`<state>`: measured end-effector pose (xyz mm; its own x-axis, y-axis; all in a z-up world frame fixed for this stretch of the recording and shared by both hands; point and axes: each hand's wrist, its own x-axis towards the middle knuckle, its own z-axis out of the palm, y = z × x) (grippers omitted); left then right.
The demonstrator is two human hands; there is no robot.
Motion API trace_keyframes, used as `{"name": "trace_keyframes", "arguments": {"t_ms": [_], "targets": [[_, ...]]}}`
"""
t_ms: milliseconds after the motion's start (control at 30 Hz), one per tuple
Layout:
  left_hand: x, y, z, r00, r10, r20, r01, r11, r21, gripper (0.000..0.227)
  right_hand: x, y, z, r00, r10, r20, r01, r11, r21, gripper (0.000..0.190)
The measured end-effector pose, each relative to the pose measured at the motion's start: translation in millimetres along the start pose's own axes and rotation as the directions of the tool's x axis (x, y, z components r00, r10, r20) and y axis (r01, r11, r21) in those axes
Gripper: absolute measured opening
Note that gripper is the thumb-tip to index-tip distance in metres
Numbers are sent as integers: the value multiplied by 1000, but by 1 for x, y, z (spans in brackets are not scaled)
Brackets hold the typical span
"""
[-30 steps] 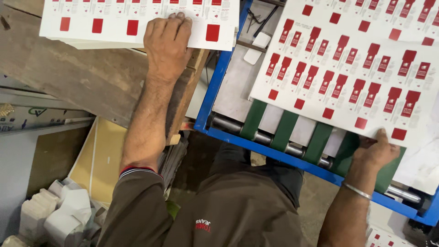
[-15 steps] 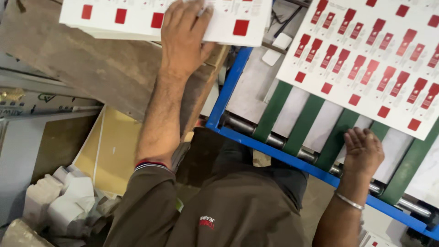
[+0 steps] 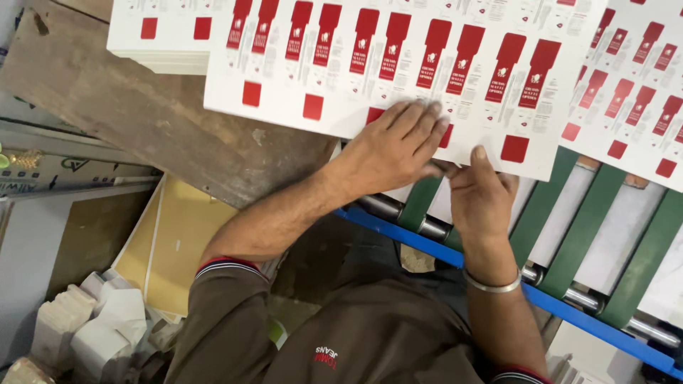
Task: The person separates individual sheets of printed paper from a large stack on a wooden table. They repeatedly pick up the top sheet with both hands and place it onto a blue and green conveyor belt system to the right. The paper sheets feature a grid of red and white printed labels.
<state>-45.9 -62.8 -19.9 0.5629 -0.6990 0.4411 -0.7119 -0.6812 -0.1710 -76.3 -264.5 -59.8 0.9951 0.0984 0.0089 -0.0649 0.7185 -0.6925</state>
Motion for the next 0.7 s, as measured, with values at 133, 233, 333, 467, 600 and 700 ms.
{"name": "trace_keyframes", "arguments": {"t_ms": [133,233,333,467,600,700], "targets": [[1,-42,-17,978,-170,120,177,983,-52,93,23,0,-89,943,-143,-299,110,986,-123,48],[-24,-84,-35,923,-386,12,383,919,98,107,25,-16,-192,832,-331,-446,231,937,-264,40],[-37,-103,-20,925,-378,-36,378,906,192,94,16,-44,-284,649,-450,-614,270,890,-368,30],[-45,-112,3,921,-360,-148,385,899,206,57,-13,-74,-358,617,-473,-629,250,876,-413,26],[-47,-116,8,927,-296,-230,343,917,202,49,-46,-78,-376,560,-446,-699,114,876,-468,32],[-48,-112,2,922,-326,-212,365,912,187,44,-66,-72,-356,635,-423,-646,87,870,-485,30]]}}
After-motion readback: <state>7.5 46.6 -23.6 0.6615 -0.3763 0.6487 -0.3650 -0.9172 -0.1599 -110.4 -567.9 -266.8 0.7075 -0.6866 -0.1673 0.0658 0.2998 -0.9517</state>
